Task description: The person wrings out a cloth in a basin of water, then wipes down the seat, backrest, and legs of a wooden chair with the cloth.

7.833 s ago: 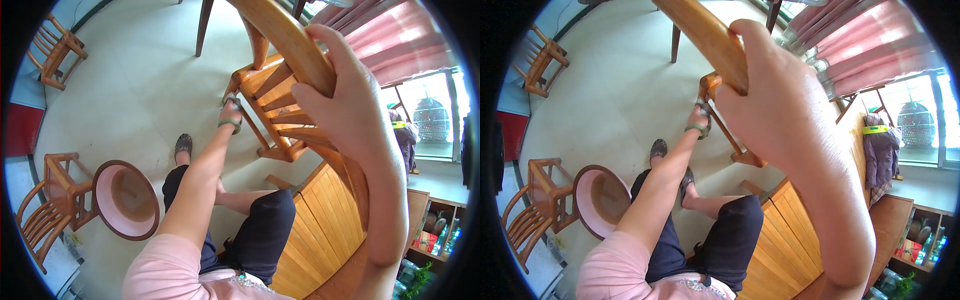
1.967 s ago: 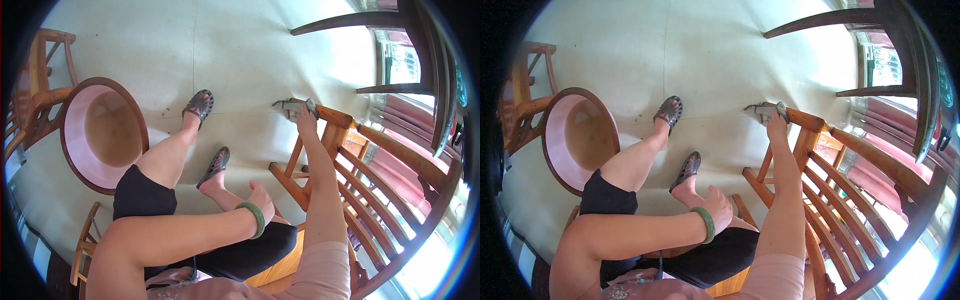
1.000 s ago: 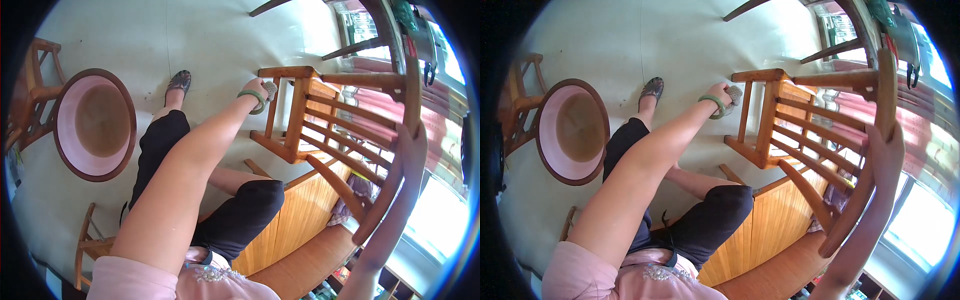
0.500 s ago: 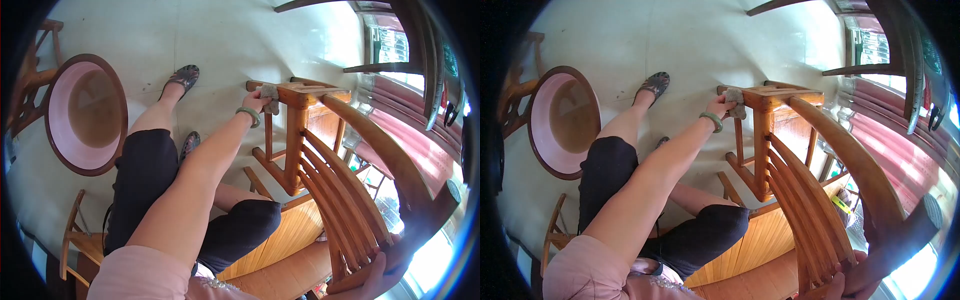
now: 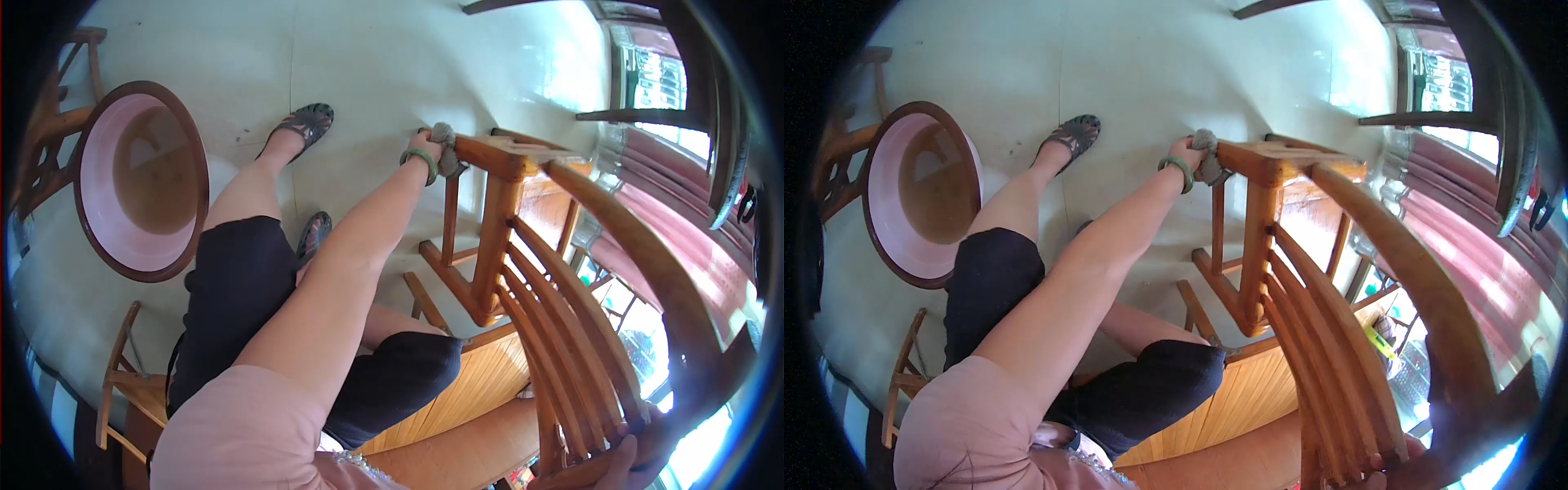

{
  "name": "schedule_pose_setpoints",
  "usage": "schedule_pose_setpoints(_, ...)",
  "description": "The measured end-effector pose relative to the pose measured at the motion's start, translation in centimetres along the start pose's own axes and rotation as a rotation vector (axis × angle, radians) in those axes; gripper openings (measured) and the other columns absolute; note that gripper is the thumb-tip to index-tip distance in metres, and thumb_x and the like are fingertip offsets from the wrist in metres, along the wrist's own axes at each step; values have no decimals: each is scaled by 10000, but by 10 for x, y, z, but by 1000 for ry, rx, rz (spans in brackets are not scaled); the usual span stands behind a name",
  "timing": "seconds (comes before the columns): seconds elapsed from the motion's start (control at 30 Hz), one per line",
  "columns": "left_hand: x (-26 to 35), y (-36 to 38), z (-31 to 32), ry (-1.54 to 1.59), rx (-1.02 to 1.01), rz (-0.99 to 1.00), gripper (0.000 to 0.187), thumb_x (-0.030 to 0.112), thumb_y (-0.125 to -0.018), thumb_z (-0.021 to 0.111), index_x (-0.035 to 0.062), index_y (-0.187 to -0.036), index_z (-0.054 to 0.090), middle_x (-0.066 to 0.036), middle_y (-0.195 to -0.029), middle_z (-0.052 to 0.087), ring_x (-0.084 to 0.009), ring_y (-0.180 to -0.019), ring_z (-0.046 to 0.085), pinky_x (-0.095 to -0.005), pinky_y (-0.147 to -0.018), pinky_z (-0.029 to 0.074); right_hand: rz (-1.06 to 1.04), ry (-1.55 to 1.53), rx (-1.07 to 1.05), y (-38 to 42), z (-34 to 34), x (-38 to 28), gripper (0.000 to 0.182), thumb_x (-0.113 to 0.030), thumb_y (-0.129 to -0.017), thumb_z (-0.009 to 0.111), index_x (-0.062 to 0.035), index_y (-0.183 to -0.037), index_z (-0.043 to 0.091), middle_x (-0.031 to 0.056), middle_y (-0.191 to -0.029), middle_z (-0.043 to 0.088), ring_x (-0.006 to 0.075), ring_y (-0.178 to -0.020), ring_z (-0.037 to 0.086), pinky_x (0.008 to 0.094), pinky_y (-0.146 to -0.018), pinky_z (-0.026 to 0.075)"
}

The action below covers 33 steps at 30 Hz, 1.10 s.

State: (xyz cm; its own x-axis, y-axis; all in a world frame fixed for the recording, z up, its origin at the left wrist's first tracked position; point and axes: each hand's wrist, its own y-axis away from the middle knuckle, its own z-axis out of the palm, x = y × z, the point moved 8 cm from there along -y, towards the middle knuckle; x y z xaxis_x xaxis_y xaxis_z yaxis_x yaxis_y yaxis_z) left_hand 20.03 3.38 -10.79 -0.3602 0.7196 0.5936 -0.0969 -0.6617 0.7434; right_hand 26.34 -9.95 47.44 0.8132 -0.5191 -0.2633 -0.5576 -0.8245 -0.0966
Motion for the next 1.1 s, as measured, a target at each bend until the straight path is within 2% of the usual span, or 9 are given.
schedule_pose_setpoints(0.13, -5, 27, 18, 193, -49, -38, 293, 38, -760, 606, 28, -1046, 539, -76, -934, 611, -225, -784, 627, -386, -609, 561, -23, -31, 29, 1, -10, -2, 373, -77, -806, 471, 27, -1163, 441, 118, -1041, 575, 153, -784, 595, 225, -676, 508)
schedule_pose_setpoints(0.23, 24, 58, 43, 160, -179, 225, 254, 8, -718, 638, 13, -964, 576, -76, -873, 628, -191, -770, 625, -340, -624, 541, 9, -34, 51, 15, -12, 4, 358, -85, -815, 462, 32, -1153, 450, 119, -1038, 578, 154, -787, 599, 221, -679, 508)
schedule_pose_setpoints(0.33, 31, 59, 37, 101, -110, 170, 218, 2, -688, 666, 13, -895, 599, -63, -814, 634, -157, -747, 619, -308, -636, 519, 14, -9, 44, 16, -9, 4, 345, -93, -823, 453, 37, -1143, 458, 120, -1036, 581, 154, -791, 603, 218, -683, 509)
schedule_pose_setpoints(0.53, 1, 2, 18, 109, -60, -174, 312, -3, -693, 652, -1, -998, 585, -81, -901, 625, -183, -799, 611, -320, -704, 520, -3, 0, 69, 6, -12, -2, 325, -110, -841, 436, 48, -1122, 475, 122, -1031, 588, 156, -797, 610, 210, -690, 511)
schedule_pose_setpoints(0.7, 53, 33, 40, -170, -261, 359, 258, 59, -722, 661, 18, -965, 582, -69, -856, 629, -140, -797, 586, -292, -684, 487, 18, 15, 89, 2, -10, 4, 315, -124, -856, 421, 56, -1105, 489, 124, -1027, 594, 157, -803, 616, 203, -696, 512)
schedule_pose_setpoints(0.8, 58, 31, 42, -113, -264, 230, 232, 59, -725, 651, 21, -943, 578, -76, -821, 632, -143, -765, 587, -295, -685, 481, 34, 37, 93, 1, -9, 3, 312, -132, -865, 412, 61, -1095, 497, 125, -1025, 597, 157, -806, 620, 199, -699, 513)
schedule_pose_setpoints(0.87, 55, 16, 25, -275, -164, 360, 237, 58, -722, 644, 15, -946, 579, -86, -824, 630, -158, -755, 595, -299, -695, 484, 31, 40, 103, -1, -12, -4, 312, -137, -871, 406, 65, -1088, 502, 126, -1023, 599, 158, -808, 623, 196, -702, 513)
schedule_pose_setpoints(0.93, 23, -7, 17, -363, -160, 208, 245, 54, -715, 641, 14, -948, 579, -93, -834, 630, -171, -768, 599, -304, -713, 483, 17, 36, 115, -4, -14, -11, 313, -143, -876, 401, 68, -1082, 508, 126, -1022, 602, 158, -810, 625, 194, -704, 514)
schedule_pose_setpoints(1.1, 46, 29, 41, -244, -310, 489, 313, 57, -698, 679, 20, -991, 577, -42, -896, 617, -137, -816, 578, -276, -748, 462, 22, 43, 127, 1, -17, -5, 321, -156, -891, 386, 77, -1065, 522, 128, -1018, 607, 159, -816, 631, 187, -710, 515)
